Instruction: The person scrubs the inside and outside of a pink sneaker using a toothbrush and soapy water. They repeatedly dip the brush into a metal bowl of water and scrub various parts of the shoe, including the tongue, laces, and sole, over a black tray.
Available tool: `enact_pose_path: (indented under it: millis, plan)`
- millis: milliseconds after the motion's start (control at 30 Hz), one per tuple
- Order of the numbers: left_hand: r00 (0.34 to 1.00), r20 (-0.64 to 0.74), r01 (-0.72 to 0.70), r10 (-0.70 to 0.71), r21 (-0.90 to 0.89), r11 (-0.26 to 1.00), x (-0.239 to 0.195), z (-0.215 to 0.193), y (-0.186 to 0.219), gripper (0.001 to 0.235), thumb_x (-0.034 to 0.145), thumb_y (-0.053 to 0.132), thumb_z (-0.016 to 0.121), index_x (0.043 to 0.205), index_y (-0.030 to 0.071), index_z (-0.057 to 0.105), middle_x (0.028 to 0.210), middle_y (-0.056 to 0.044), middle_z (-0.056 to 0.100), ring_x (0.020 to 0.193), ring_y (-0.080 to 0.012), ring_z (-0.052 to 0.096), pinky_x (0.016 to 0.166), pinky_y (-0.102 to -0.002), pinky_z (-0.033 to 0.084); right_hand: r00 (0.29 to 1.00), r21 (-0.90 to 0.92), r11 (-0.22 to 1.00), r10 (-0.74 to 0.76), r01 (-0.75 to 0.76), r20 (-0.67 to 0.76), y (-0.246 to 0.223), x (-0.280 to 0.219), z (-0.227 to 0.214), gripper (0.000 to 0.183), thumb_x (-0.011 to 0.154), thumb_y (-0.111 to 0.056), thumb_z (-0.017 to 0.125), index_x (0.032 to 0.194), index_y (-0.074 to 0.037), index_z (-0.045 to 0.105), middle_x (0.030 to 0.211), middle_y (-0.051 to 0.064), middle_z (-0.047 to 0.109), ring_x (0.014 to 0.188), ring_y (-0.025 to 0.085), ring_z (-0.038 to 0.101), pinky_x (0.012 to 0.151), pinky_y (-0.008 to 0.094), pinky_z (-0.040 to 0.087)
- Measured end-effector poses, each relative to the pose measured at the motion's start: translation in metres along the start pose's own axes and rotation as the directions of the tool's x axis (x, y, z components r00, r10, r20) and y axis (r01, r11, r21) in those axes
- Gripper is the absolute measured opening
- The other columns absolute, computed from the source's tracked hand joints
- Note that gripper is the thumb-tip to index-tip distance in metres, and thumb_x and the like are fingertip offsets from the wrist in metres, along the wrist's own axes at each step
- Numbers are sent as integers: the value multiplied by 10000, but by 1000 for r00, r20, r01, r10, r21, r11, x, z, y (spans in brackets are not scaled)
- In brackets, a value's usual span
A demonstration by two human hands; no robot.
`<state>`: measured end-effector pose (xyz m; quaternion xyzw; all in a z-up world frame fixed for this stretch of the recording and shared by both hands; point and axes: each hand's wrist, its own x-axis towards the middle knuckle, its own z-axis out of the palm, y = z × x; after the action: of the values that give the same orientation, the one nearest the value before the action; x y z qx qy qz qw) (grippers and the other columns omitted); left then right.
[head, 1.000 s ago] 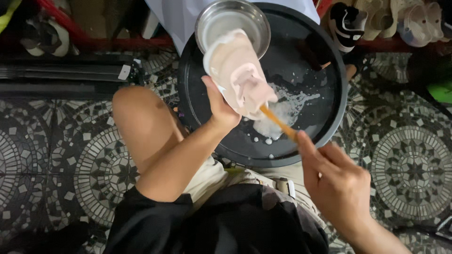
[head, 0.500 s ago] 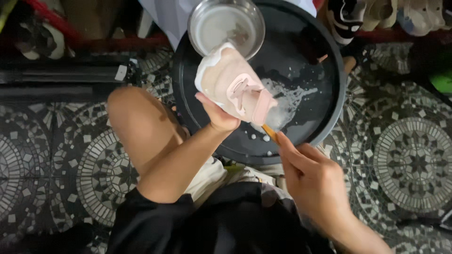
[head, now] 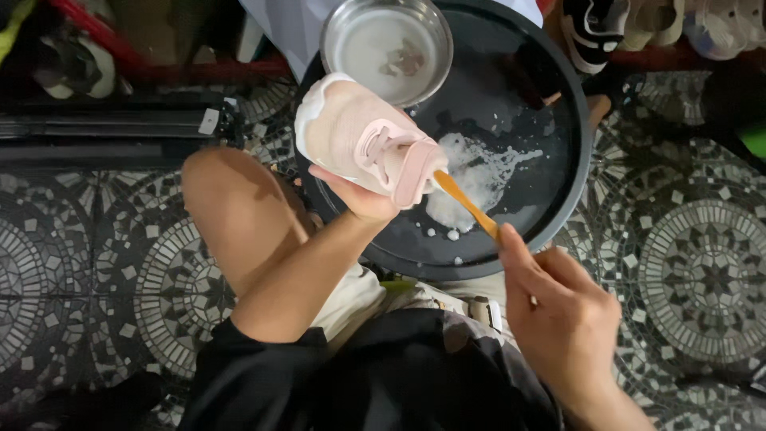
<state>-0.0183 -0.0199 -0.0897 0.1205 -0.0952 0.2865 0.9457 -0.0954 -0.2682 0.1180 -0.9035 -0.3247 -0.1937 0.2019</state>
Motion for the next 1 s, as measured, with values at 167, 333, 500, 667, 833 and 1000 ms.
enact_pose_path:
  millis: [167, 333, 500, 667, 833, 1000]
  plan:
    - [998, -12, 52, -54, -141, 989, 2, 11, -1, 1057, 846, 743, 453, 1669, 79, 466, 1589, -96, 596, 1469, -257, 566, 1272, -410, 443, 993, 73, 997, -33, 25, 113, -2, -7, 3, 289, 1100, -92, 798, 1385, -72, 835, 700, -41, 565, 489, 73, 401, 351, 290, 352]
    - [994, -21, 95, -106, -286, 953, -3, 24, -10, 1056, 772, 677, 546, 1634, 71, 487, 1547, -89, 610, 1429, -249, 584, 1240, -398, 462, 995, 153, 986, 55, -66, 77, -6, -8, 8, 281, 1120, -64, 785, 1390, -3, 832, 684, -36, 522, 514, 80, 304, 388, 292, 227]
    - [984, -11, 152, -177, -466, 872, 4, 38, -19, 1068, 672, 588, 668, 1588, 60, 514, 1490, -80, 629, 1374, -239, 608, 1196, -383, 487, 999, 105, 994, 40, -41, 10, -1, -8, 16, 236, 1120, -48, 811, 1350, -31, 862, 663, -29, 503, 485, 93, 322, 372, 315, 251]
    - [975, 1, 180, -222, -587, 789, -1, 48, -6, 1087, 598, 520, 759, 1553, 52, 535, 1448, -73, 644, 1334, -232, 627, 1164, -372, 506, 996, 200, 976, 73, -80, 42, -5, -24, 30, 365, 1092, -79, 828, 1452, -126, 802, 757, -38, 504, 563, 104, 385, 517, 336, 400]
    - [964, 9, 195, -264, -698, 689, 5, 56, -7, 1115, 524, 451, 850, 1519, 43, 555, 1405, -67, 658, 1293, -225, 645, 1132, -361, 525, 994, 175, 981, 96, -86, -45, -4, -15, 30, 305, 1143, -25, 844, 1428, -134, 832, 778, -14, 449, 656, 158, 319, 557, 324, 346]
    - [945, 41, 216, -324, -822, 527, 4, 65, 4, 1164, 425, 358, 970, 1473, 31, 582, 1349, -58, 677, 1239, -215, 670, 1089, -346, 551, 982, 373, 923, 23, -94, 190, -7, 4, 17, 288, 1059, -2, 730, 1336, 26, 801, 650, -29, 578, 425, 58, 433, 275, 215, 291]
